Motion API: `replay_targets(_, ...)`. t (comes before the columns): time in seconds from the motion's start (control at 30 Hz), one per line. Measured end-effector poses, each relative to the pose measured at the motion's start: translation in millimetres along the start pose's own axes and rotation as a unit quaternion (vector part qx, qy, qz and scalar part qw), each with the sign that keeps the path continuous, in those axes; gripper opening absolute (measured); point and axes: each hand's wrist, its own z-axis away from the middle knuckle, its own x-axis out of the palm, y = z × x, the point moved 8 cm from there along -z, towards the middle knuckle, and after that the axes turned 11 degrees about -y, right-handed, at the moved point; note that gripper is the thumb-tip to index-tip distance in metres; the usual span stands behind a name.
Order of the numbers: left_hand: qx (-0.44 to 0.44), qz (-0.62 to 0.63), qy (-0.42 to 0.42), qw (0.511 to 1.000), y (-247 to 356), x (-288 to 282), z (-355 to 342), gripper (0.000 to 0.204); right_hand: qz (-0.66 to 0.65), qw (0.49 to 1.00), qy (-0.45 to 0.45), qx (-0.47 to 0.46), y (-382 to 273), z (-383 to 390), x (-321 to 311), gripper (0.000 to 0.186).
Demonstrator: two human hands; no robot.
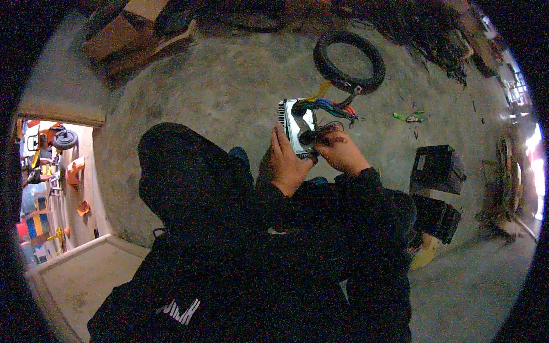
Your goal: Inspecting and repairing an electric motor controller using a screwdriver.
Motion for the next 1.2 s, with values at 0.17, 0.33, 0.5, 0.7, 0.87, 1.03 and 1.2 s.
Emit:
replay_targets(0.17,0.025,0.016,0.004,1.0,1,-4,2,0.123,-0.042,0.999,0.014,0.018,3,4,1,0.023)
replay_targets(0.33,0.02,0.044,-0.002,0.999,0,2,3,0.123,0.022,0.998,0.039,0.047,13,7,-1,0.024)
replay_targets(0.5,0.041,0.095,-0.002,0.995,1,4,5,0.119,0.004,0.995,0.056,0.081,-6,6,-13,0.024)
replay_targets(0.7,0.016,0.152,-0.06,0.986,6,6,-2,0.123,0.047,0.986,0.14,0.081,32,4,-47,0.025)
replay_targets(0.87,0.021,0.038,-0.144,0.989,-9,-12,-41,0.134,0.066,0.98,0.159,0.101,46,-4,-57,0.024)
replay_targets(1.03,0.087,-0.024,-0.225,0.97,-23,-29,-108,0.135,0.091,0.973,0.174,0.124,53,-8,-62,0.024)
replay_targets(1.2,0.193,-0.03,-0.344,0.918,-20,-33,-142,0.137,0.034,0.984,0.164,0.066,47,-20,-63,0.023)
